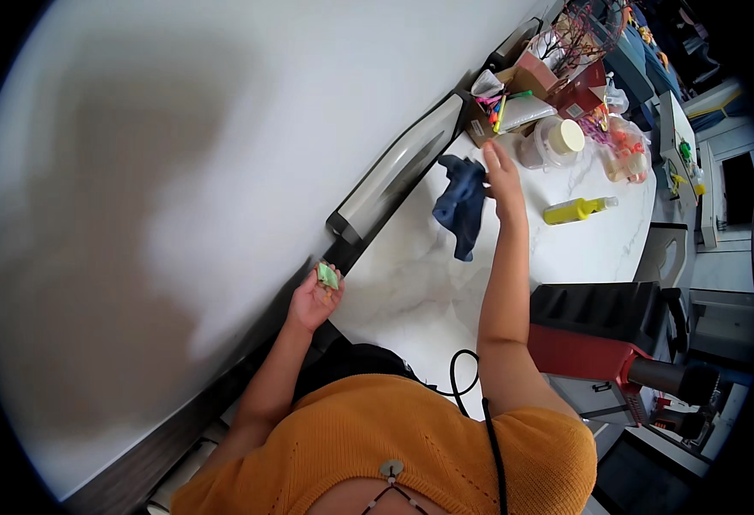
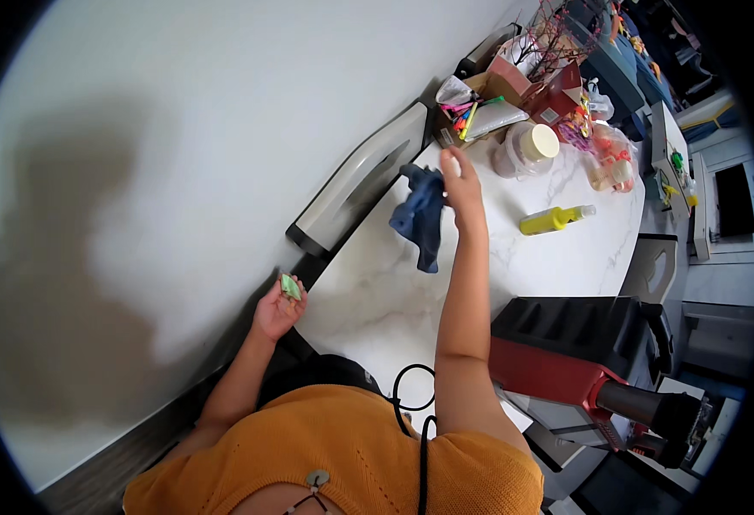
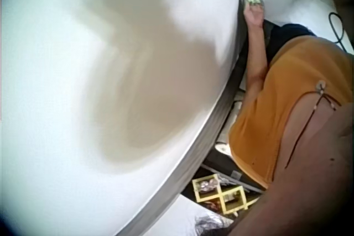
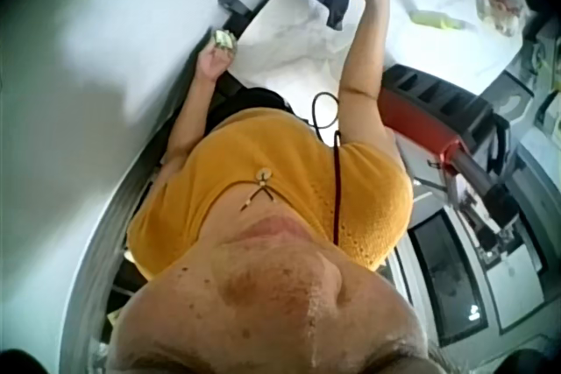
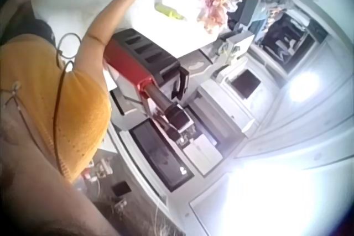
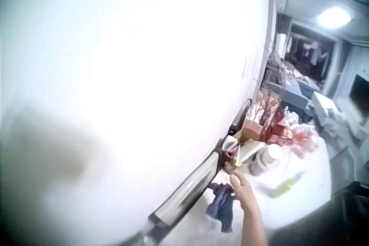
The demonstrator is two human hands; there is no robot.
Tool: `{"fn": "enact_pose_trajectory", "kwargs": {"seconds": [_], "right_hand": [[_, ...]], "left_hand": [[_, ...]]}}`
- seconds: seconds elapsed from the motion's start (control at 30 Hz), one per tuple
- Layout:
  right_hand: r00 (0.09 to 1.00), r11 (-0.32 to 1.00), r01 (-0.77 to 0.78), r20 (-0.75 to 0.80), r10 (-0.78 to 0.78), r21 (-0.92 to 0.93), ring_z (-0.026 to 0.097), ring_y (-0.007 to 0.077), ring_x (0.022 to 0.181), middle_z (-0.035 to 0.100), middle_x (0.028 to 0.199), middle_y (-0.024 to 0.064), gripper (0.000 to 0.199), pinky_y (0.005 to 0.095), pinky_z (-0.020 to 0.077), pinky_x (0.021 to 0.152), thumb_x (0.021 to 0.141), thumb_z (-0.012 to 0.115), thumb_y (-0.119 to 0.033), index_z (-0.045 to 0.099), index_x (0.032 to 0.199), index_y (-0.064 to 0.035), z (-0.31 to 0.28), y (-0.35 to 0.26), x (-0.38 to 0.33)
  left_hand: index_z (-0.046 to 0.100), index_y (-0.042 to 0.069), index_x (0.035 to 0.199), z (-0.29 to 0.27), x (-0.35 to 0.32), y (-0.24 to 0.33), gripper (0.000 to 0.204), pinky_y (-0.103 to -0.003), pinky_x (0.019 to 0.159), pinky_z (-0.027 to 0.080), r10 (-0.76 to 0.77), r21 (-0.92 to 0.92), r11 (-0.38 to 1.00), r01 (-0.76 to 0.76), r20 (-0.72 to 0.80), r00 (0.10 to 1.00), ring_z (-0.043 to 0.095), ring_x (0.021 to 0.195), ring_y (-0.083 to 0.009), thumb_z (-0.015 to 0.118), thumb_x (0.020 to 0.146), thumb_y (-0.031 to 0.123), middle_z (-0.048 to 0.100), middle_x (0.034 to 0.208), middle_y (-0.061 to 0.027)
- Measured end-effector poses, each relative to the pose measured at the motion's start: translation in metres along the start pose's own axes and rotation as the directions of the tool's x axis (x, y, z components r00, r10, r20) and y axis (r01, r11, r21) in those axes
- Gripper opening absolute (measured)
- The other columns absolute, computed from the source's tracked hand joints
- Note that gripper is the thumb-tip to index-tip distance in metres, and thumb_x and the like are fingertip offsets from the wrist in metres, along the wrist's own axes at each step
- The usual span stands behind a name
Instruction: The person ties a plastic bag containing apples and moves it aside, then wipes down the surface of a marble-top table with a blue cloth using cleaning spray.
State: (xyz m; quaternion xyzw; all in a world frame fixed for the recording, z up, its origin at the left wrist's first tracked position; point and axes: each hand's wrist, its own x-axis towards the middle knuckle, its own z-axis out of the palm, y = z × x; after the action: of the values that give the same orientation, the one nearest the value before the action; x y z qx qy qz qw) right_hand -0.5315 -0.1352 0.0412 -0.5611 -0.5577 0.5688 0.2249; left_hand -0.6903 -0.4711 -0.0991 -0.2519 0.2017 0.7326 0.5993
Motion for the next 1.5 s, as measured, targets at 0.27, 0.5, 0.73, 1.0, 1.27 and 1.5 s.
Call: {"fn": "enact_pose_trajectory", "kwargs": {"seconds": [0.27, 0.5, 0.73, 1.0, 1.27, 1.5], "right_hand": [[0.838, 0.776, 0.505, 0.0, -0.545, -0.377, 0.032, 0.036, 0.124, 0.03, 0.135, 0.0241, 0.068, 0.0394, 0.0281, 0.1, 0.07, 0.068, -0.042, 0.044, 0.126, -0.0124, 0.015, 0.133, 0.071], [0.913, 0.434, 0.314, 0.144, -0.381, -0.845, 0.014, 0.0377, 0.131, 0.028, 0.136, 0.0214, 0.101, 0.0576, 0.0168, 0.1, 0.057, 0.074, -0.049, 0.021, 0.138, -0.0205, 0.061, 0.115, 0.045], [0.76, 0.69, 0.583, -0.014, -0.65, -0.43, 0.047, 0.0336, 0.098, 0.046, 0.101, 0.0179, 0.057, 0.0354, 0.0408, 0.086, 0.064, 0.061, -0.008, 0.048, 0.119, -0.0101, 0.054, 0.126, 0.061], [0.622, 0.6, 0.62, -0.148, -0.769, -0.506, 0.049, 0.034, 0.104, 0.045, 0.118, 0.0129, 0.05, 0.0386, 0.0456, 0.08, 0.074, 0.058, -0.012, 0.045, 0.122, -0.0194, 0.04, -0.003, 0.051], [0.587, 0.426, 0.523, -0.05, -0.808, -0.738, 0.054, 0.034, 0.097, 0.045, 0.12, 0.015, 0.039, 0.0415, 0.048, 0.076, 0.074, 0.061, -0.015, 0.051, 0.112, -0.017, 0.061, -0.009, 0.089], [0.65, 0.498, 0.314, -0.199, -0.734, -0.808, 0.06, 0.0352, 0.078, 0.047, 0.106, 0.0169, 0.034, 0.0428, 0.0502, 0.066, 0.077, 0.057, -0.011, 0.044, 0.107, -0.0042, 0.065, -0.026, 0.128]], "left_hand": [[0.055, 0.012, 0.104, -0.001, -0.004, -0.004, 0.024, -0.039, 0.087, 0.044, 0.039, 0.03, 0.999, -0.037, -0.07, 0.997, 0.054, 0.101, -0.0219, 0.039, 0.094, 0.026, 0.057, 0.106, -0.0056], [0.055, 0.013, 0.104, -0.011, -0.006, -0.004, 0.023, -0.039, 0.087, 0.044, 0.042, 0.023, 0.999, -0.041, -0.046, 0.998, 0.054, 0.101, -0.0217, 0.039, 0.094, 0.026, 0.057, 0.106, -0.0055], [0.057, 0.011, 0.101, -0.007, 0.001, -0.005, 0.022, -0.04, 0.088, 0.044, 0.02, -0.021, 1.0, -0.02, -0.02, 1.0, 0.054, 0.101, -0.0226, 0.041, 0.093, 0.024, 0.058, 0.105, -0.0059], [0.057, 0.013, 0.101, -0.005, 0.007, -0.007, 0.021, -0.04, 0.089, 0.044, 0.029, -0.034, 0.999, -0.03, -0.025, 0.999, 0.053, 0.102, -0.0229, 0.041, 0.093, 0.023, 0.057, 0.107, -0.006], [0.057, 0.013, 0.102, -0.004, 0.013, -0.008, 0.02, -0.039, 0.091, 0.043, -0.008, -0.062, 0.998, 0.007, -0.011, 1.0, 0.053, 0.103, -0.0218, 0.043, 0.092, 0.024, 0.057, 0.106, -0.0054], [0.056, 0.011, 0.102, -0.006, 0.005, -0.002, 0.022, -0.038, 0.092, 0.041, 0.012, -0.062, 0.998, -0.009, 0.043, 0.999, 0.053, 0.103, -0.0211, 0.042, 0.092, 0.024, 0.058, 0.105, -0.0047]]}}
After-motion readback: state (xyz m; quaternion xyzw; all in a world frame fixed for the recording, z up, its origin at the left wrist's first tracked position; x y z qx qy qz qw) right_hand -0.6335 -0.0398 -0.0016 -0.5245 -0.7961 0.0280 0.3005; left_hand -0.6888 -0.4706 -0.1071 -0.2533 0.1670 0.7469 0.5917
